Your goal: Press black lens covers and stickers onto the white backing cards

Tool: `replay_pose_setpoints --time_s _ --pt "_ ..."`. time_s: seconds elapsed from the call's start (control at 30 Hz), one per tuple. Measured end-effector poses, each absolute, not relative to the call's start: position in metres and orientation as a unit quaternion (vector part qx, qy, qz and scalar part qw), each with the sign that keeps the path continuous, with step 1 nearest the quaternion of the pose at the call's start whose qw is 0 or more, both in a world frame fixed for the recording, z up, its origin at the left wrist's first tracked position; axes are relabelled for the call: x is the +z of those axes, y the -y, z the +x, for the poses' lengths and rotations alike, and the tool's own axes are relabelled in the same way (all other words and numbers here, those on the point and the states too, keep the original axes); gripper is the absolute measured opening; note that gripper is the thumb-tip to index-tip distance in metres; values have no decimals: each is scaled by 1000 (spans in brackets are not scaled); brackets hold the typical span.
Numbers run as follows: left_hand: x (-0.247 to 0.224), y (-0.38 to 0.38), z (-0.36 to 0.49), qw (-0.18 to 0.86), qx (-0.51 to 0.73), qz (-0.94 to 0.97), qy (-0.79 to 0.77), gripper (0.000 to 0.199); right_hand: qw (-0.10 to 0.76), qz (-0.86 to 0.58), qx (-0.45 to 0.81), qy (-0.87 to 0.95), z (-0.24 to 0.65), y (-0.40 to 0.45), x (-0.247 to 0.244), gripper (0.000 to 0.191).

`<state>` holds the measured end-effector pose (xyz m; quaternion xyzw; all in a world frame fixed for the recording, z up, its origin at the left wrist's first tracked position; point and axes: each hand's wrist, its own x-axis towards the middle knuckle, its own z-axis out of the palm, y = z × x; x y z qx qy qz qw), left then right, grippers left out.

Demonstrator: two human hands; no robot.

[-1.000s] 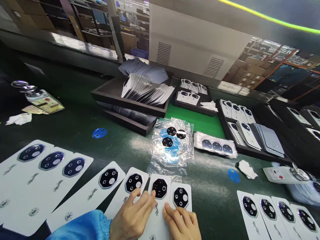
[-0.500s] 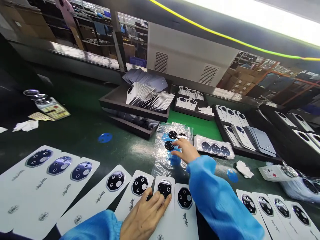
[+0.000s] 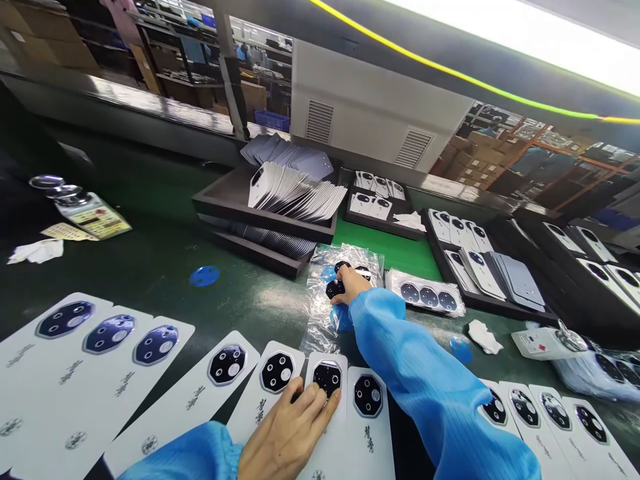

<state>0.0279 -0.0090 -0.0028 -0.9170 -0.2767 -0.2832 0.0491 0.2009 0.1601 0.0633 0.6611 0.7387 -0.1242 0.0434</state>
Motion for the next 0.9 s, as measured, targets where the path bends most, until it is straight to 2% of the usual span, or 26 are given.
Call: replay_pose_setpoints --time_s 0.23,0.37,0.53,0.57,0.63,0.67,0.77,0.9 --pt "-2 11 29 68 -284 -912 287 42 38 643 -117 -756 194 -145 66 27" --pt "-6 12 28 68 -274 -915 289 43 1 638 -116 -762 198 -139 79 32" --pt "-8 9 30 77 -301 -910 274 42 -96 641 -76 -758 230 -78 110 45" --pt "-6 8 31 73 -308 -909 271 42 -132 641 -56 -754 239 -58 113 45" --pt "-1 9 35 51 -319 -913 249 40 -272 617 -4 -738 253 -19 112 39" --pt "1 9 38 36 -318 -920 228 37 -304 621 4 -723 258 0 108 37" --pt "3 11 42 17 -292 -944 153 28 -328 639 -9 -696 266 40 86 35" --pt "3 11 40 19 -261 -956 130 29 -327 642 -60 -691 268 63 54 31"
